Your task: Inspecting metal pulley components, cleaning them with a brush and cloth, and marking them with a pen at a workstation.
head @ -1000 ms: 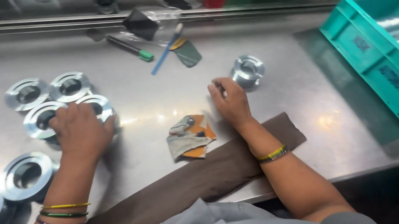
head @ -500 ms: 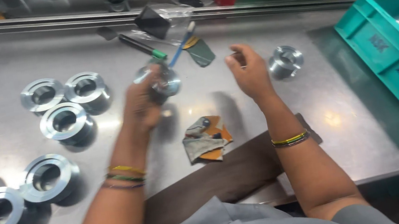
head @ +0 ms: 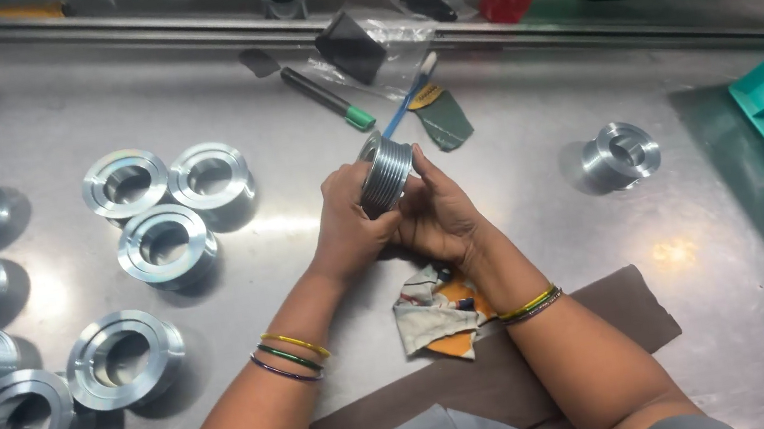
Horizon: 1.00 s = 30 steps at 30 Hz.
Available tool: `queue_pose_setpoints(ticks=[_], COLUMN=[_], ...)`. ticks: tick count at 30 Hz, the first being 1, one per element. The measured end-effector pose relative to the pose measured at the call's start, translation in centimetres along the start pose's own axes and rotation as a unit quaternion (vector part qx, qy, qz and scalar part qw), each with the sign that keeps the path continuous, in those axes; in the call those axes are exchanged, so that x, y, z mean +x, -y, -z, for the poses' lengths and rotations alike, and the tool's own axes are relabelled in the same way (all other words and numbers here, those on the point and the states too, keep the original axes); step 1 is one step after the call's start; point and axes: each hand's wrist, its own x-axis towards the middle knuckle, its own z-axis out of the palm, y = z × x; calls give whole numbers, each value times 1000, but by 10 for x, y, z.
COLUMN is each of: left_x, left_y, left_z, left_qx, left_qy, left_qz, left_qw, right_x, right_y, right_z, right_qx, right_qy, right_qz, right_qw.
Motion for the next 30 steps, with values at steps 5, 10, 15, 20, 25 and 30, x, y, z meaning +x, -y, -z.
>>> queue_pose_setpoints(ticks=[5,10,15,20,25,30], left_x=[-3,-23,-26,-27,-29,-30], left_y=[-17,-48,-28,-23,-26,-27], left_z=[4,21,28,34,29,26], left_qx=[6,-103,-72,-34,-30,-60], left_qy=[64,39,33,45,58,68], left_qz=[34,211,152,37,23,63], left_qw=[997,971,985,998,998,994], right_x=[-1,-17,-16,-9,-13,-21], right_y=[-1,-4,-8,-17,-19,-16], right_z=[25,3,-22,-15,-15,-32], right_qx=[13,-290,-276,-18,41,21], right_qy=[18,59,73,56,13,-71], right_qz=[42,132,151,14,-15,-18], right_qw=[999,946,946,998,999,997])
